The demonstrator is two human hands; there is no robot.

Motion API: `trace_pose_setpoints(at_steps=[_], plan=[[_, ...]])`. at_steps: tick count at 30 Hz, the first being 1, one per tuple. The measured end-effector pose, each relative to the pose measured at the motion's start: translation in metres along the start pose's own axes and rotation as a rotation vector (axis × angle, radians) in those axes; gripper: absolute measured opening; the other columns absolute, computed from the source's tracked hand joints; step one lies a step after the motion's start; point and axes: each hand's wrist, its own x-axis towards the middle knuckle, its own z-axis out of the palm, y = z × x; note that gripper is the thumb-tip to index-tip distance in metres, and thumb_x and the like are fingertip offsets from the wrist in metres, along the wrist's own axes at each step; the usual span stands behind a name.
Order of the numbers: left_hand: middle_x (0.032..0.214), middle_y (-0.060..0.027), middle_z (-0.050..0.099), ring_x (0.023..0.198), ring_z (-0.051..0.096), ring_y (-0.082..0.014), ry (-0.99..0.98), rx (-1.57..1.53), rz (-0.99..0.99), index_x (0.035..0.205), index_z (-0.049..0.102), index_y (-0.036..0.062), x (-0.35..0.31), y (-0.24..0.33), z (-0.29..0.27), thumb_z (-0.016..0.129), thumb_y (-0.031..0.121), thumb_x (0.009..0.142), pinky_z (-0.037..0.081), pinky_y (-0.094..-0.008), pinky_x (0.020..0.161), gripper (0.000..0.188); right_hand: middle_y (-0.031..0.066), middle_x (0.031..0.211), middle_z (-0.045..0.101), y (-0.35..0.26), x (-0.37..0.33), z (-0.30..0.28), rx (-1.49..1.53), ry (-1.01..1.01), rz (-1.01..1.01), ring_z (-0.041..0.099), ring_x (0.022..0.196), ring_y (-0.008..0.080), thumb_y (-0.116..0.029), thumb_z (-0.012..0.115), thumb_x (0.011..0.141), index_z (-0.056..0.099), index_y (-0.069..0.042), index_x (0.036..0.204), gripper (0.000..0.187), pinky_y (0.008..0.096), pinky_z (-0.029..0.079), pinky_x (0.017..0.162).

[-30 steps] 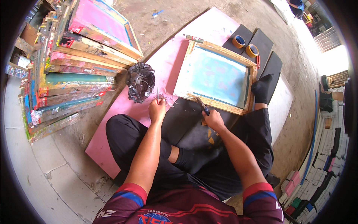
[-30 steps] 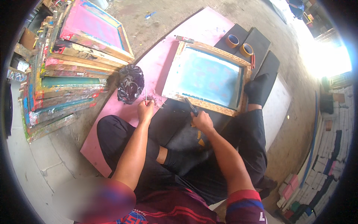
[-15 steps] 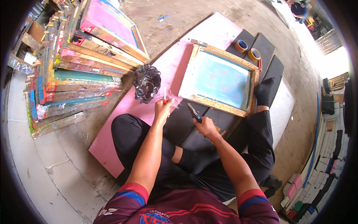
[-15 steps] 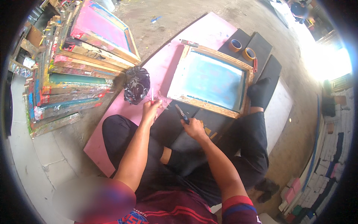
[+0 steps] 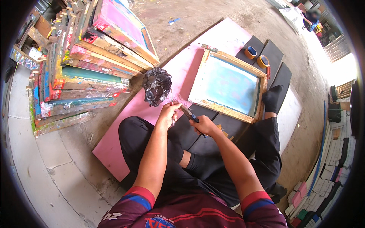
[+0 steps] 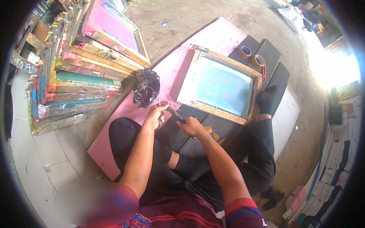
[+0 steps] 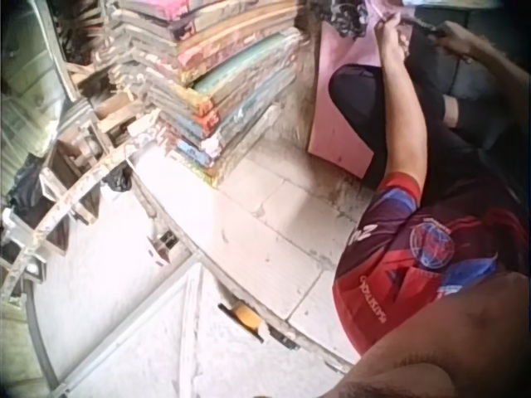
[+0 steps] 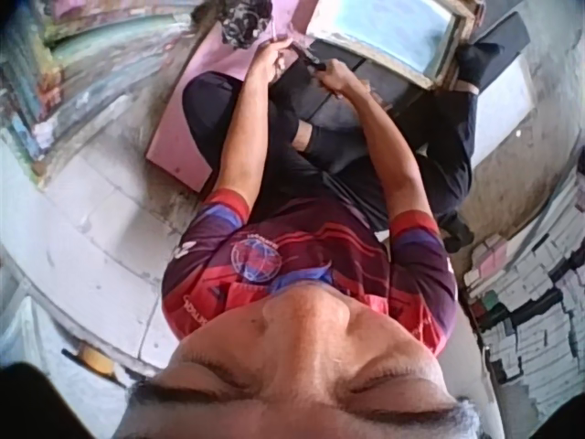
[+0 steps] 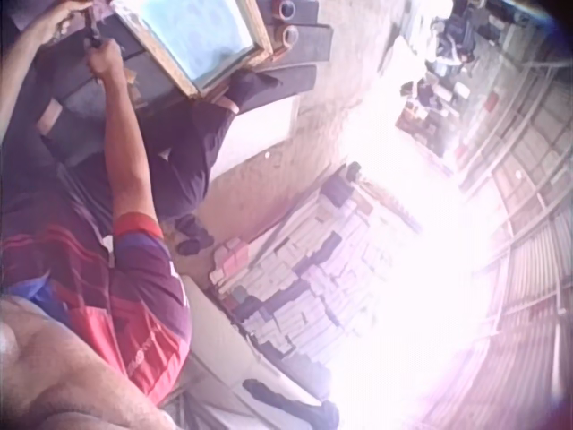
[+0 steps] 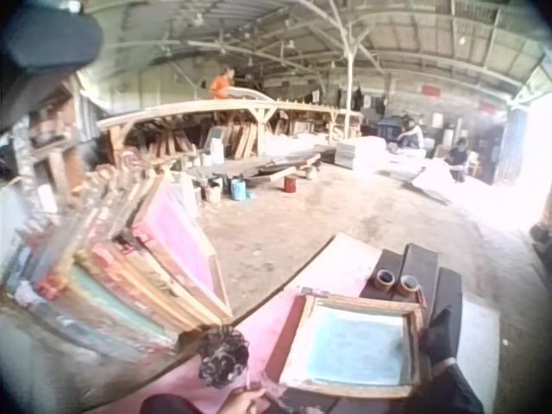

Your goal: The person sits on the floor and uses pliers to remove staples from the edge of a wooden frame with a blue screen. They repeatedly grip and pull staples along the frame's perimeter, placing removed staples into a nearby black plastic bag.

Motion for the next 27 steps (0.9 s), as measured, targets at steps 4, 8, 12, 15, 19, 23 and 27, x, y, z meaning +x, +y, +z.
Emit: trace_pose_setpoints(at_steps=[4, 8, 12, 15, 19, 23, 27], plan=[[0.087, 0.0007, 0.068, 0.047, 0.045, -0.0066, 0.008, 0.049, -0.004, 0.101, 0.071, 0.0142, 0.004, -0.001, 0.0, 0.072, 0.021, 0.095, 0.036, -0.0252, 0.045, 0.009, 0.0093, 0.091, 0.074, 0.011, 0.001, -0.001, 0.184, -0.16, -0.034, 0.072, 0.074, 0.0161, -0.04, 0.064, 0.101, 0.065, 0.001, 0.104, 0.041, 0.0315, 0.055, 0.06], [0.081, 0.0008, 0.064, 0.046, 0.044, -0.0069, 0.087, 0.119, -0.003, 0.097, 0.068, 0.012, 0.01, -0.006, 0.003, 0.071, 0.022, 0.097, 0.035, -0.025, 0.043, 0.01, 0.0091, 0.103, 0.073, 0.025, -0.01, 0.004, 0.369, -0.125, 0.039, 0.072, 0.086, 0.0175, -0.043, 0.059, 0.104, 0.06, -0.002, 0.115, 0.043, 0.0346, 0.055, 0.065], [0.071, -0.0024, 0.06, 0.04, 0.044, -0.0104, 0.408, 0.159, 0.175, 0.085, 0.061, 0.0047, 0.022, -0.016, 0.004, 0.072, 0.029, 0.098, 0.033, -0.0286, 0.035, 0.029, 0.0079, 0.096, 0.071, 0.041, -0.026, 0.001, 0.48, 0.097, 0.112, 0.07, 0.079, 0.0167, -0.045, 0.058, 0.105, 0.06, -0.003, 0.112, 0.044, 0.0341, 0.052, 0.06], [0.07, -0.0018, 0.059, 0.039, 0.044, -0.0105, 0.508, 0.13, 0.24, 0.083, 0.058, 0.005, 0.032, -0.018, 0.0, 0.074, 0.032, 0.097, 0.032, -0.0279, 0.034, 0.034, 0.0103, 0.093, 0.07, 0.055, -0.033, -0.003, 0.609, 0.188, 0.178, 0.07, 0.076, 0.0195, -0.048, 0.057, 0.104, 0.058, -0.002, 0.114, 0.047, 0.0349, 0.051, 0.057], [0.072, 0.0004, 0.058, 0.041, 0.041, -0.0085, 0.46, 0.117, 0.189, 0.089, 0.057, 0.0075, 0.033, -0.019, 0.006, 0.072, 0.036, 0.097, 0.031, -0.0262, 0.035, 0.033, 0.0151, 0.099, 0.072, 0.052, -0.041, -0.018, 0.678, 0.109, 0.252, 0.073, 0.086, 0.0245, -0.048, 0.054, 0.105, 0.054, -0.004, 0.119, 0.046, 0.0416, 0.056, 0.064], [0.072, -0.0006, 0.058, 0.04, 0.041, -0.0087, 0.425, 0.098, 0.204, 0.088, 0.058, 0.0066, 0.03, -0.021, 0.009, 0.073, 0.034, 0.097, 0.031, -0.0266, 0.034, 0.033, 0.0173, 0.099, 0.072, 0.056, -0.038, -0.042, 0.608, 0.0, 0.23, 0.074, 0.083, 0.0265, -0.049, 0.055, 0.104, 0.055, 0.001, 0.118, 0.052, 0.042, 0.057, 0.059], [0.073, -0.0009, 0.058, 0.04, 0.041, -0.0086, 0.418, 0.071, 0.215, 0.089, 0.058, 0.0063, 0.029, -0.021, 0.007, 0.073, 0.033, 0.097, 0.031, -0.0267, 0.034, 0.031, 0.0172, 0.1, 0.073, 0.054, -0.036, -0.071, 0.481, -0.089, 0.274, 0.075, 0.085, 0.0263, -0.052, 0.054, 0.104, 0.053, -0.002, 0.123, 0.053, 0.042, 0.058, 0.06]])
